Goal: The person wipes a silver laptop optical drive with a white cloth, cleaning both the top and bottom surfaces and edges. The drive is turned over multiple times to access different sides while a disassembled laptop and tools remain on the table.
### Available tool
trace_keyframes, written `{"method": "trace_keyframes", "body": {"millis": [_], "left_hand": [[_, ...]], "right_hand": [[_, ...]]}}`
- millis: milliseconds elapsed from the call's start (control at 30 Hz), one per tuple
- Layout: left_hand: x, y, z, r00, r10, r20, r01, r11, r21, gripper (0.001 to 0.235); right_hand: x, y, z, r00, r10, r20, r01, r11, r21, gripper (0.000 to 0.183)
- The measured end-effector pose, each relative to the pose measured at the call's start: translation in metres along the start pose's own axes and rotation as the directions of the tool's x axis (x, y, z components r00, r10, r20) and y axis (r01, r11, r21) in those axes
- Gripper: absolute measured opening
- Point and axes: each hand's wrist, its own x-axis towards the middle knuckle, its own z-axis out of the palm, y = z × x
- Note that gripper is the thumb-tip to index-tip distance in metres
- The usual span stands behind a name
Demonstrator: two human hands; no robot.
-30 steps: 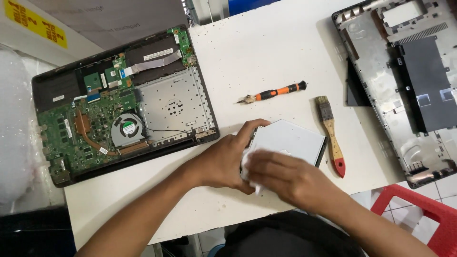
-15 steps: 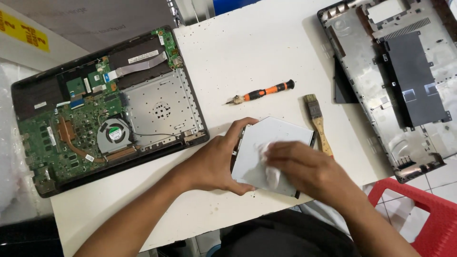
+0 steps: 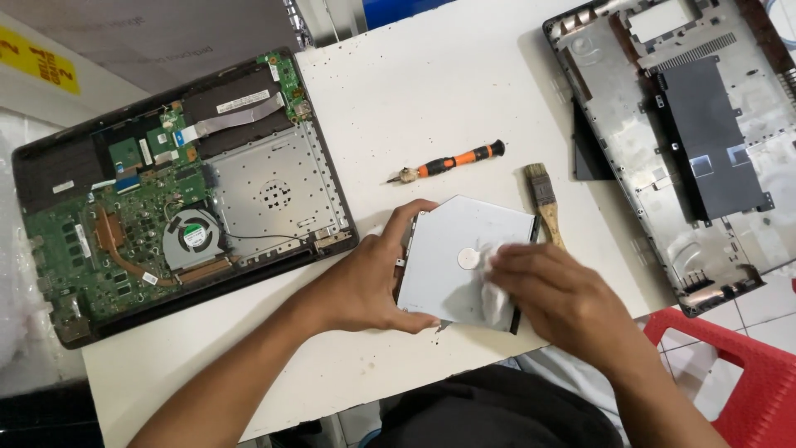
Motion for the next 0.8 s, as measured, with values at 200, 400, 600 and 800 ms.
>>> {"method": "trace_keyframes", "body": {"millis": [200,400,600,800], "left_hand": [[0.002,-0.004,0.001,1.0,-0.009,0.004,0.009,1.0,0.009,0.122],[0.001,-0.001,0.001,1.0,-0.013,-0.021,0.013,0.999,0.03,0.122],[0.001,-0.002,0.002,0.999,-0.013,-0.053,0.016,0.998,0.054,0.123],[0.001,-0.003,0.002,0.998,-0.004,-0.057,0.007,0.999,0.042,0.122]], "right_hand": [[-0.005,0.017,-0.011,0.991,-0.094,0.095,0.088,0.994,0.067,0.025],[0.01,0.006,-0.008,0.98,-0.174,0.097,0.157,0.975,0.159,0.024],[0.023,0.022,-0.017,0.999,0.039,-0.002,-0.039,0.998,-0.045,0.026],[0.029,0.02,-0.006,0.988,-0.117,0.104,0.111,0.992,0.06,0.025]]}}
